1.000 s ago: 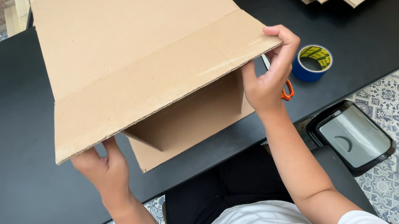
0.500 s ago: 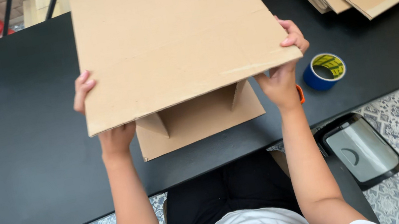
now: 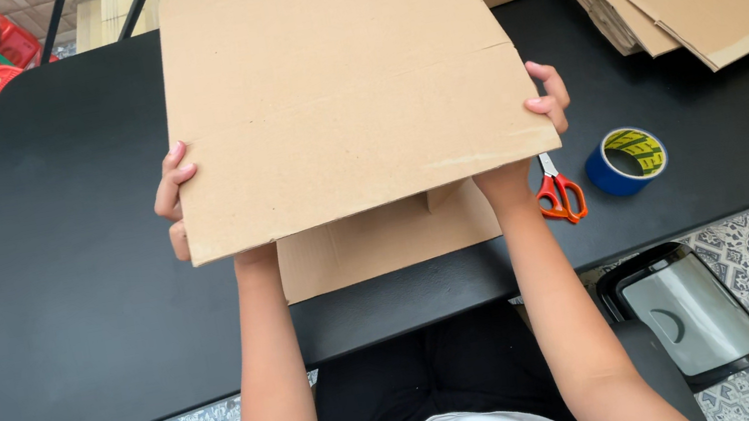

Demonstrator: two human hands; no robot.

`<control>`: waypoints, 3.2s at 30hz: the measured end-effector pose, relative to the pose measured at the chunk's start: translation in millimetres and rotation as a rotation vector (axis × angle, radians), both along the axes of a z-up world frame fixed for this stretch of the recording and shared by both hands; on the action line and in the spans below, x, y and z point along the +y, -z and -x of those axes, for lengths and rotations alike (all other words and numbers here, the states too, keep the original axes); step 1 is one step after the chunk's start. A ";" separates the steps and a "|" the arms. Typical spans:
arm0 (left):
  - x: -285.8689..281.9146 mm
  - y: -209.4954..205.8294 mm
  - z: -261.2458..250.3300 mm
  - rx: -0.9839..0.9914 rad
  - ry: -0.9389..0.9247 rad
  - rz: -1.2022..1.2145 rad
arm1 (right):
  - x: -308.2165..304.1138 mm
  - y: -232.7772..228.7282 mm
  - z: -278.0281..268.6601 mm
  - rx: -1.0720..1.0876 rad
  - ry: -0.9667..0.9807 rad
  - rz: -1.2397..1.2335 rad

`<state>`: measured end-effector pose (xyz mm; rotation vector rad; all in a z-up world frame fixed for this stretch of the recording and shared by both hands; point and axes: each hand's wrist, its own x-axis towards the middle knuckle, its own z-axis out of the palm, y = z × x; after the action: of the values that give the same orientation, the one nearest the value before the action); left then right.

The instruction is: The person assembles a cardboard box by hand, applies blue tape across the seams using a dispenser, and cuts the tape with scissors. They repeat the process to seal a second box and stack them on top of others.

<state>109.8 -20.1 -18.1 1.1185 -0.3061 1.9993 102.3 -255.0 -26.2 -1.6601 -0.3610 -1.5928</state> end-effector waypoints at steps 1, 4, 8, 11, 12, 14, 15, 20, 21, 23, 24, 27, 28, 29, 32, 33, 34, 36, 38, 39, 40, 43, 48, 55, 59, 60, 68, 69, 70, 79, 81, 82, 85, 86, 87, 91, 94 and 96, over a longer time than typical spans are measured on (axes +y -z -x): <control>-7.8 -14.8 4.5 -0.128 0.048 0.018 | 2.8 -3.5 0.8 -0.041 -0.013 -0.037; 40.2 11.3 22.4 0.280 0.302 -0.259 | 1.5 0.1 -1.7 -0.024 -0.046 -0.049; 59.5 -16.5 66.5 0.606 0.538 -0.281 | -0.5 -5.0 7.9 -0.008 -0.070 -0.047; 68.1 -35.0 80.4 0.766 0.771 -0.214 | -14.4 -15.1 24.9 0.124 -0.268 -0.001; 69.2 -43.9 83.9 0.915 0.667 -0.348 | -26.6 -8.7 23.7 0.176 -0.435 -0.067; 64.1 -64.6 93.5 1.056 0.552 -0.475 | -43.2 -5.5 24.7 0.224 -0.606 -0.124; 57.8 -76.0 99.2 1.231 0.382 -0.620 | -47.8 -8.4 26.8 0.316 -0.731 -0.156; 31.8 -86.4 90.2 1.461 -0.032 -1.002 | -44.4 -37.4 42.7 0.574 -0.760 0.137; 27.8 -85.5 85.7 1.498 -0.033 -0.986 | -40.8 -36.3 42.3 0.631 -0.669 0.199; 20.5 -77.9 74.5 1.530 -0.035 -0.966 | -38.8 -27.7 38.2 0.681 -0.577 0.265; 18.4 -71.9 68.8 1.504 -0.161 -0.974 | -38.9 -20.5 34.7 0.679 -0.573 0.232; 9.0 -59.1 58.1 1.478 -0.297 -0.933 | -40.6 5.4 20.1 0.649 -0.580 0.151; 4.8 -56.1 55.3 1.481 -0.302 -0.891 | -41.9 14.7 15.6 0.623 -0.583 0.101; 1.6 -49.5 49.8 1.479 -0.302 -0.894 | -40.8 19.7 11.1 0.622 -0.581 0.099; -6.7 -29.6 35.8 1.320 -0.376 -0.881 | -37.7 38.2 0.1 0.549 -0.539 -0.033; -8.5 -24.8 31.9 1.303 -0.404 -0.858 | -37.0 43.9 -3.3 0.526 -0.495 -0.076; -10.5 -20.4 27.5 1.283 -0.431 -0.834 | -36.4 48.9 -7.0 0.500 -0.448 -0.119; -9.6 -21.2 27.7 1.263 -0.409 -0.821 | -37.4 47.6 -8.5 0.498 -0.456 -0.108; -9.8 -22.2 32.9 1.246 -0.391 -0.804 | -37.6 36.9 -6.3 0.498 -0.469 -0.095; -10.3 -23.6 37.7 1.228 -0.363 -0.790 | -37.0 26.4 -3.6 0.494 -0.553 -0.069; -10.5 -25.2 42.9 1.211 -0.334 -0.779 | -36.2 16.1 0.4 0.491 -0.635 -0.046; -12.3 -20.6 61.0 1.132 -0.368 -0.779 | -45.4 0.9 5.1 0.433 -0.667 -0.015; -10.6 38.1 75.9 0.860 -0.555 -0.713 | -51.6 7.5 8.9 0.342 -0.755 -0.135; -33.2 84.6 119.2 0.914 -0.418 -0.666 | -52.0 -26.9 40.3 0.408 -0.617 0.044; -32.9 100.1 123.9 1.012 -0.342 -0.630 | -47.8 -28.1 41.0 0.440 -0.561 0.057; -32.0 100.9 122.0 1.018 -0.342 -0.625 | -46.1 -28.5 40.8 0.465 -0.566 0.096; -7.5 7.2 110.9 1.315 0.391 -0.013 | -51.3 -22.7 31.1 0.781 -0.622 0.150; -7.0 -7.5 113.3 1.389 0.453 -0.024 | -50.3 -26.4 34.0 0.901 -0.619 0.159; -6.2 -22.6 113.6 1.457 0.515 -0.039 | -49.0 -30.3 34.6 1.016 -0.615 0.168; 27.4 39.6 79.9 1.149 -0.214 -0.327 | -44.8 -53.5 43.4 1.002 -0.390 0.369; 27.4 56.7 73.8 1.114 -0.264 -0.322 | -46.0 -39.6 42.4 0.985 -0.355 0.353; 28.2 64.7 70.6 1.078 -0.316 -0.321 | -46.0 -32.5 41.5 0.968 -0.322 0.334; 30.1 93.5 73.7 1.077 -0.297 -0.345 | -51.3 7.5 41.7 0.925 -0.331 0.235; 27.1 99.2 81.4 1.075 -0.297 -0.345 | -51.0 20.4 42.8 0.924 -0.331 0.235; 23.8 104.9 89.0 1.132 -0.246 -0.360 | -51.0 33.2 43.8 0.860 -0.397 0.215; 20.6 131.5 105.9 1.293 -0.074 -0.248 | -64.6 86.3 43.0 0.775 -0.491 0.119; 21.8 83.9 114.2 1.083 0.117 0.062 | -64.6 78.4 42.6 0.571 -0.494 -0.020; 26.9 56.3 107.2 0.982 0.180 0.050 | -73.4 71.2 29.7 0.494 -0.527 -0.092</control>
<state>2.6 6.8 -74.4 1.8002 0.1563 1.1031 72.6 -328.4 -97.4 -1.6471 -0.4131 -0.7749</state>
